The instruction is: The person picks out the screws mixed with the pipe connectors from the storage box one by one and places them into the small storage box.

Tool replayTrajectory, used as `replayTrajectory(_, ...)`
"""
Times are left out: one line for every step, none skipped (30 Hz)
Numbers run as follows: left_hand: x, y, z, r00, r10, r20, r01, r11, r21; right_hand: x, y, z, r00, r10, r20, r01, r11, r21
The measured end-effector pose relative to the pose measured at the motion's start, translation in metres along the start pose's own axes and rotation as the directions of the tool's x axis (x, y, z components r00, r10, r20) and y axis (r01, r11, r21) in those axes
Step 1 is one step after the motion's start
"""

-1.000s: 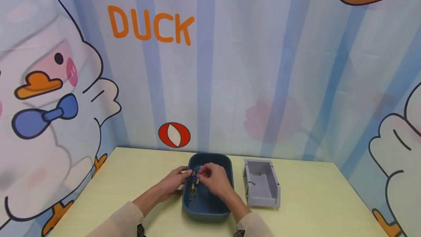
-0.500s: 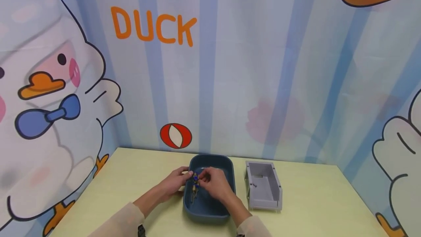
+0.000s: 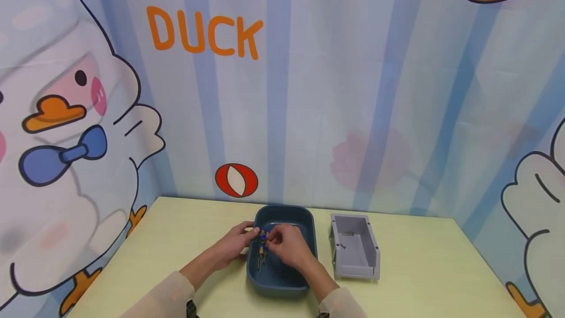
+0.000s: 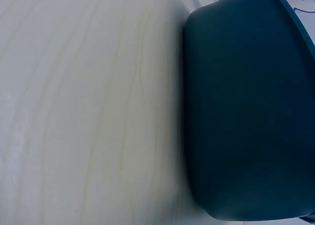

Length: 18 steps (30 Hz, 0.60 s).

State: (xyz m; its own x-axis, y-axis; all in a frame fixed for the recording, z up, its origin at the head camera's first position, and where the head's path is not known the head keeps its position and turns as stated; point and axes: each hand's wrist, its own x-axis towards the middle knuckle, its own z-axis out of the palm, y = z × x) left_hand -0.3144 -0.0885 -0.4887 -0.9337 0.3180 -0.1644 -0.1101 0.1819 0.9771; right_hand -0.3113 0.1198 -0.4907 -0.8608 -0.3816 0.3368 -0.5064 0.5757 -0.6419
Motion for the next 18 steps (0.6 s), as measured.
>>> replayTrajectory(0.0003, 0.0001, 0.0, 1.0, 0.0, 0.001, 0.0, 1.0, -0.004, 0.0001, -0.0004, -0.0002, 1.0, 0.001, 0.006, -0.001, 1.0, 0.0)
replayTrajectory(0.0003, 0.0004, 0.0001, 1.0, 0.002, 0.001, -0.002, 1.0, -0.005, 0.0002, -0.0005, -0.0001, 1.0, 0.004, 0.016, -0.004, 1.0, 0.0)
replayTrajectory(0.0005, 0.0006, 0.0, 1.0, 0.001, 0.001, -0.001, 1.0, -0.007, 0.0004, -0.0006, 0.0001, 1.0, 0.005, 0.026, -0.005, 1.0, -0.002)
replayTrajectory(0.0006, 0.0006, 0.0, 1.0, 0.004, 0.001, -0.004, 1.0, -0.003, 0.0007, -0.001, 0.0002, 0.999, 0.009, 0.036, -0.008, 1.0, -0.004)
replayTrajectory(0.0006, 0.0009, 0.0001, 1.0, 0.001, 0.001, -0.001, 1.0, -0.003, 0.0009, -0.0013, 0.0003, 0.999, 0.009, 0.045, -0.008, 1.0, -0.004)
replayTrajectory(0.0007, 0.0008, 0.0001, 1.0, -0.003, 0.001, 0.003, 1.0, -0.003, 0.0011, -0.0013, 0.0006, 0.998, 0.009, 0.055, -0.008, 1.0, -0.007)
replayTrajectory(0.0006, 0.0011, 0.0002, 1.0, -0.005, 0.001, 0.005, 1.0, -0.002, 0.0012, -0.0014, 0.001, 0.998, 0.007, 0.062, -0.006, 1.0, -0.013)
replayTrajectory(0.0003, 0.0012, 0.0003, 1.0, -0.005, 0.0, 0.005, 1.0, 0.002, 0.0015, -0.0015, 0.0014, 0.998, 0.006, 0.068, -0.005, 1.0, -0.018)
replayTrajectory(0.0003, 0.0011, 0.0005, 1.0, -0.009, -0.002, 0.009, 1.0, 0.001, 0.0017, -0.0015, 0.0018, 0.998, 0.003, 0.069, -0.001, 1.0, -0.026)
replayTrajectory(0.0003, 0.001, 0.0002, 1.0, -0.009, -0.003, 0.009, 1.0, 0.005, 0.0021, -0.002, 0.002, 0.998, 0.005, 0.066, -0.003, 0.999, -0.033)
replayTrajectory(0.0001, 0.0015, 0.0001, 1.0, -0.013, -0.005, 0.013, 1.0, 0.003, 0.0025, -0.0023, 0.0022, 0.998, 0.009, 0.061, -0.007, 0.999, -0.038)
replayTrajectory(0.0004, 0.0013, 0.0, 1.0, -0.013, -0.006, 0.013, 1.0, 0.005, 0.0028, -0.0022, 0.0028, 0.998, 0.017, 0.055, -0.014, 0.999, -0.045)
replayTrajectory(0.0005, 0.0013, 0.0001, 1.0, -0.014, -0.008, 0.014, 1.0, 0.006, 0.003, -0.0026, 0.003, 0.999, 0.025, 0.046, -0.022, 0.998, -0.05)
replayTrajectory(0.0006, 0.0011, 0.0002, 1.0, -0.015, -0.01, 0.015, 1.0, 0.009, 0.003, -0.0032, 0.003, 0.999, 0.037, 0.038, -0.035, 0.998, -0.05)
replayTrajectory(0.0009, 0.0008, 0.0004, 1.0, -0.018, -0.011, 0.018, 1.0, 0.009, 0.0029, -0.0037, 0.0031, 0.998, 0.05, 0.029, -0.049, 0.998, -0.051)
replayTrajectory(0.0011, 0.0006, 0.0005, 1.0, -0.019, -0.013, 0.019, 1.0, 0.01, 0.0028, -0.0043, 0.0031, 0.998, 0.064, 0.021, -0.063, 0.997, -0.048)
replayTrajectory(0.0013, 0.0004, 0.0007, 1.0, -0.017, -0.013, 0.017, 1.0, 0.008, 0.0026, -0.0051, 0.0032, 0.998, 0.068, 0.013, -0.067, 0.997, -0.042)
replayTrajectory(0.0016, 0.0, 0.0008, 1.0, -0.014, -0.014, 0.014, 1.0, 0.008, 0.0024, -0.006, 0.0033, 0.997, 0.075, 0.005, -0.075, 0.997, -0.035)
